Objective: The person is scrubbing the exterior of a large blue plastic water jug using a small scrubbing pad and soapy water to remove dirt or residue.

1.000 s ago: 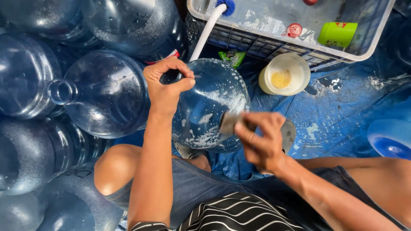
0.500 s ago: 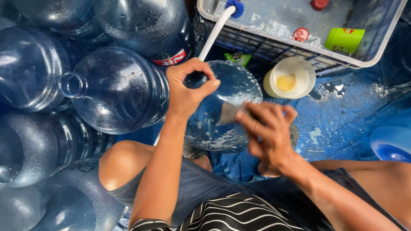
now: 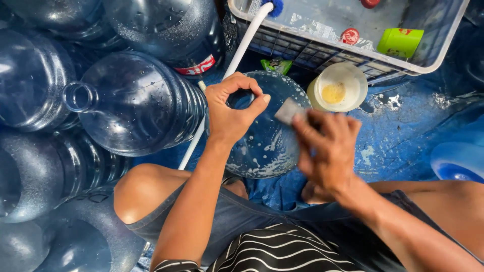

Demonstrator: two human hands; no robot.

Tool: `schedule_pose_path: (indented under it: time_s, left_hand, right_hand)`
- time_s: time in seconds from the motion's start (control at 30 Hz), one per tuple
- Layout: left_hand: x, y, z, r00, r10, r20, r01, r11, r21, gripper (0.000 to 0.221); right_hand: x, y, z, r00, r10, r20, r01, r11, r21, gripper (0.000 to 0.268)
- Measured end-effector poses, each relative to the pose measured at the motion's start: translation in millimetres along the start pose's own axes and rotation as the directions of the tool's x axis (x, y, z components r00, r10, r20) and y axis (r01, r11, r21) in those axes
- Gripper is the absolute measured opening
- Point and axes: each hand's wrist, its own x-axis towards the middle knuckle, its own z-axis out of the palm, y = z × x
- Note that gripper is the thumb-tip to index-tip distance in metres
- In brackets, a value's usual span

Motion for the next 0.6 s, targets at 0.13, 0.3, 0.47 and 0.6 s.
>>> schedule_pose_path:
  time_s: [0.13, 0.3, 0.47, 0.6]
  left_hand:
    - [-4, -6, 1, 1.000, 0.017, -0.020, -0.017, 1.000, -0.007, 0.014]
    - [-7, 12, 16, 0.996, 0.070, -0.047, -0.068, 0.997, 0.040, 0.014]
    - [-18, 10, 24, 0.993, 0.072, -0.095, -0.066, 0.995, 0.071, 0.013]
    - [-22, 11, 25, 0.993, 0.052, -0.102, -0.044, 0.996, 0.074, 0.014]
  right_hand:
    - [-10, -23, 1, 1.000, -0.031, -0.003, 0.031, 0.999, 0.026, 0.023]
    - [13, -9, 11, 0.985, 0.171, 0.008, -0.171, 0.984, -0.052, 0.027]
    - [20, -25, 21, 0.907, 0.415, 0.077, -0.420, 0.869, 0.261, 0.034]
    - [31, -27, 19, 0.910, 0.407, 0.076, -0.414, 0.896, 0.162, 0.035]
